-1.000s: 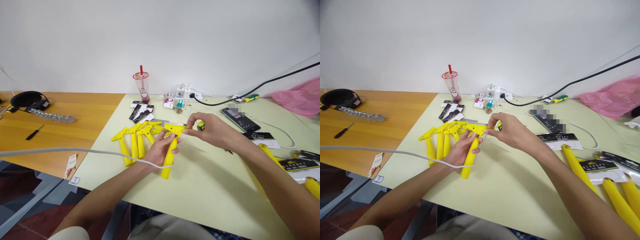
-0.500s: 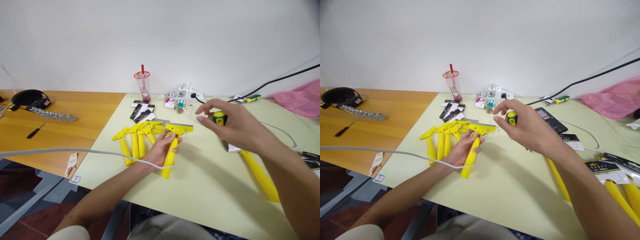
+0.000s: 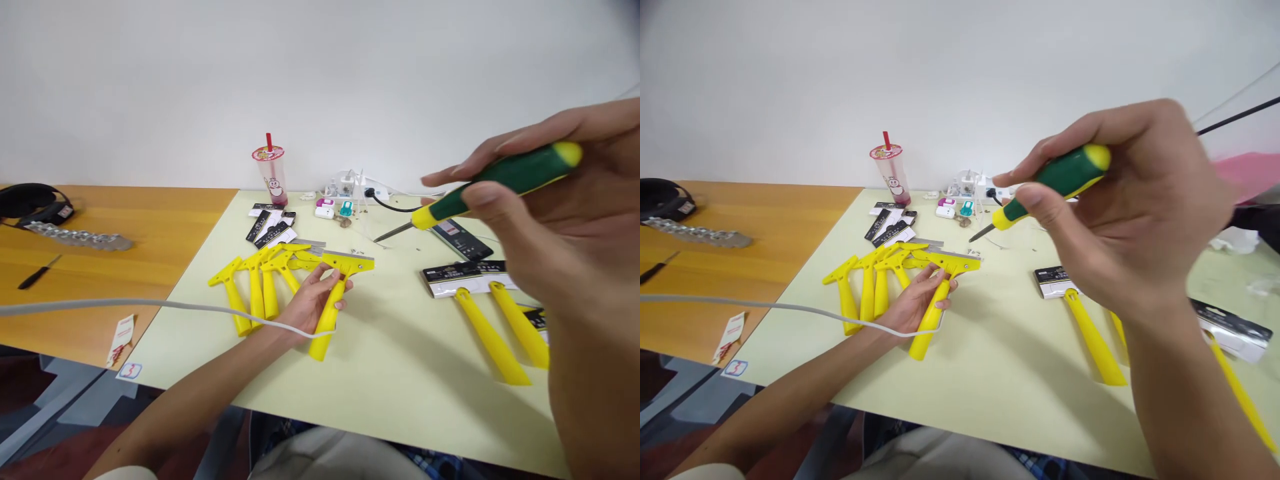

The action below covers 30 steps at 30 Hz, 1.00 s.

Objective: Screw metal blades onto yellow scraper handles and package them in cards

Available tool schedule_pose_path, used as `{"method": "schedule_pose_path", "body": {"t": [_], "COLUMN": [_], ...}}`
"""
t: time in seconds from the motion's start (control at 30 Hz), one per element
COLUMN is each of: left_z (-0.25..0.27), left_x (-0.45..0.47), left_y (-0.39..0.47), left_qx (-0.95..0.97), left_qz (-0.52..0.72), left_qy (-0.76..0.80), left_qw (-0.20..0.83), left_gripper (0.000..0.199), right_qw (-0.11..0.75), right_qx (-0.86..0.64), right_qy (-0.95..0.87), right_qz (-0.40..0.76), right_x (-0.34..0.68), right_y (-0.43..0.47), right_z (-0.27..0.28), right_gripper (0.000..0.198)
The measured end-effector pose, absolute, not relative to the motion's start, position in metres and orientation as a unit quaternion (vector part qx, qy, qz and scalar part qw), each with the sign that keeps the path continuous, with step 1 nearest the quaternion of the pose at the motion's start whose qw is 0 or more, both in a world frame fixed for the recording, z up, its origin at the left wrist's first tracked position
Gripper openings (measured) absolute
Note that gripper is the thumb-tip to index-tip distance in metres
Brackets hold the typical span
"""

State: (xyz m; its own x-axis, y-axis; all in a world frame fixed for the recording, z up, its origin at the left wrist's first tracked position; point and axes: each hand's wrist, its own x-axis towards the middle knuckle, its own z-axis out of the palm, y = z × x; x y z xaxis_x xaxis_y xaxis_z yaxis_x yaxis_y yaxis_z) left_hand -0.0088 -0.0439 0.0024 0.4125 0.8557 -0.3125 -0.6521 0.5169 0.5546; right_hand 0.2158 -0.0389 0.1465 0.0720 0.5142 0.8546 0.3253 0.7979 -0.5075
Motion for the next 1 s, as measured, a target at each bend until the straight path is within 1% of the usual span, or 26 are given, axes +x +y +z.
{"method": "schedule_pose_path", "body": {"t": [0.07,0.13,0.2,0.3,0.37,0.47,0.67,1.0], "left_z": [0.001,0.001,0.001,0.002,0.004,0.006,0.009,0.01], "left_x": [-0.009,-0.01,-0.01,-0.01,-0.011,-0.012,-0.011,-0.011], "left_y": [-0.044,-0.044,-0.043,-0.043,-0.043,-0.043,-0.043,-0.042], "left_qx": [0.181,0.181,0.174,0.159,0.153,0.149,0.146,0.143], "left_qz": [0.462,0.464,0.465,0.47,0.475,0.481,0.48,0.483], "left_qy": [0.281,0.278,0.281,0.283,0.278,0.275,0.274,0.276], "left_qw": [0.822,0.821,0.821,0.821,0.821,0.819,0.821,0.819], "left_gripper": [0.035,0.034,0.034,0.034,0.035,0.036,0.035,0.035], "right_qw": [0.655,0.641,0.616,0.547,0.5,0.461,0.46,0.442], "right_qx": [-0.266,-0.257,-0.287,-0.356,-0.381,-0.388,-0.358,-0.344], "right_qy": [-0.707,-0.722,-0.731,-0.75,-0.768,-0.786,-0.797,-0.813], "right_qz": [0.036,0.036,0.061,0.106,0.123,0.136,0.159,0.158], "right_x": [0.216,0.217,0.217,0.216,0.215,0.215,0.213,0.211], "right_y": [-0.032,-0.03,-0.033,-0.042,-0.045,-0.044,-0.04,-0.038], "right_z": [0.141,0.135,0.129,0.124,0.121,0.118,0.116,0.115], "right_gripper": [0.036,0.04,0.038,0.028,0.028,0.03,0.02,0.018]}}
